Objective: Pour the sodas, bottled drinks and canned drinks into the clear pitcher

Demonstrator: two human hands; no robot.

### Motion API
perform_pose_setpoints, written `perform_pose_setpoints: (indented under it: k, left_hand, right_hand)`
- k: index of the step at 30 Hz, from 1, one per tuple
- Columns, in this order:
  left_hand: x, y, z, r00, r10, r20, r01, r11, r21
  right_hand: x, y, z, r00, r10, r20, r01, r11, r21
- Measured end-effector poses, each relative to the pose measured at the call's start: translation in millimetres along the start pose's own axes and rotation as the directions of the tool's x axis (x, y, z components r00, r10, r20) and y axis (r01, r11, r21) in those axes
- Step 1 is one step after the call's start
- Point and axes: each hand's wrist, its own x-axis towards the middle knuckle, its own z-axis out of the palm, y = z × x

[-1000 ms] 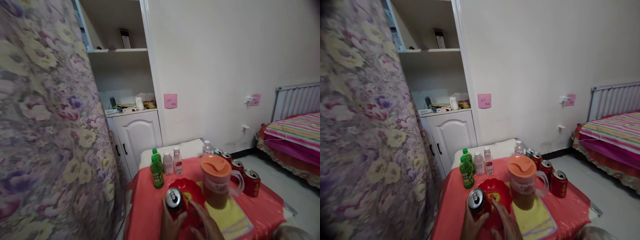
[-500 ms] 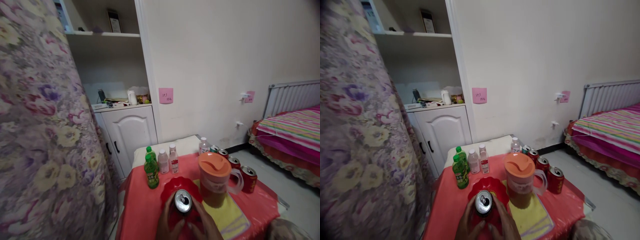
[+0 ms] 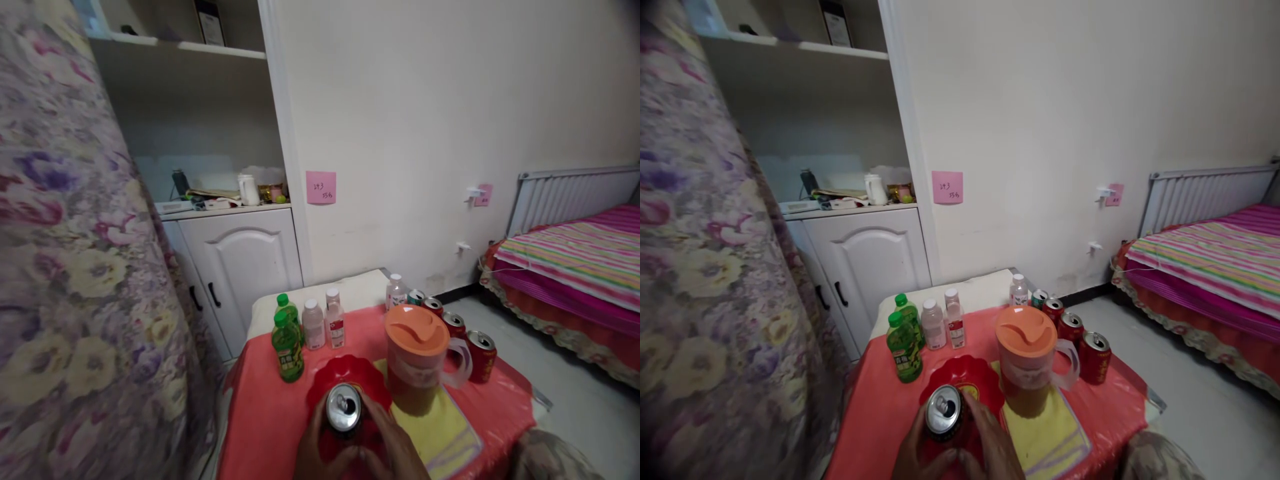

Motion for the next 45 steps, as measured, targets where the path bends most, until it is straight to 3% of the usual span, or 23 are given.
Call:
perform_pose_setpoints:
  k: [5,9,11,14,16,18,22,28,33,38,41,45]
  left_hand:
    - [5.8,0.4,-3.0,0.998,-0.019,-0.059,0.019,1.0,-0.002]
    - [7.8,8.1,-5.5,0.992,-0.061,-0.114,0.061,0.998,0.002]
    - [7.5,12.9,-5.8,0.987,-0.083,-0.138,0.083,0.997,-0.009]
    - [7.0,16.3,-4.2,0.985,-0.098,-0.139,0.098,0.995,-0.011]
    - [7.0,14.5,-2.3,0.988,-0.095,-0.125,0.095,0.995,0.001]
    - [7.2,10.6,-0.2,0.989,-0.092,-0.116,0.094,0.996,0.012]
    - [7.4,4.4,2.5,0.99,-0.08,-0.118,0.084,0.996,0.023]
    - [8.8,5.0,3.7,0.982,-0.062,-0.177,0.062,0.998,-0.004]
    - [10.4,-8.9,1.7,0.977,-0.071,-0.201,0.069,0.997,-0.02]
    - [16.0,-23.6,-2.4,0.973,-0.116,-0.199,0.079,0.98,-0.184]
    - [18.3,-19.7,-1.6,0.972,-0.128,-0.196,0.064,0.95,-0.304]
    - [13.9,3.3,1.8,0.956,-0.199,-0.213,0.087,0.892,-0.444]
  right_hand:
    - [-4.4,-7.0,-14.3,0.998,0.001,-0.056,-0.002,1.0,-0.011]
    - [-23.2,-10.6,-59.7,0.981,0.031,-0.193,-0.027,0.999,0.021]
    - [-31.3,-10.3,-90.3,0.931,0.058,-0.361,-0.057,0.998,0.012]
    - [-34.4,-4.8,-132.4,0.806,0.148,-0.574,-0.151,0.988,0.043]
    - [-30.9,2.2,-151.7,0.742,0.243,-0.625,-0.238,0.967,0.095]
    - [-25.3,10.8,-161.6,0.717,0.333,-0.613,-0.3,0.94,0.16]
    - [-14.3,26.9,-160.5,0.722,0.445,-0.529,-0.365,0.895,0.256]
    - [-0.7,39.3,-152.6,0.722,0.501,-0.477,-0.368,0.862,0.349]
    - [13.5,36.2,-153.0,0.747,0.473,-0.467,-0.333,0.874,0.354]
    - [23.7,34.6,-150.3,0.776,0.421,-0.469,-0.318,0.904,0.285]
    - [24.9,39.2,-149.6,0.79,0.417,-0.449,-0.326,0.906,0.268]
    - [25.1,44.2,-150.9,0.795,0.424,-0.434,-0.315,0.9,0.301]
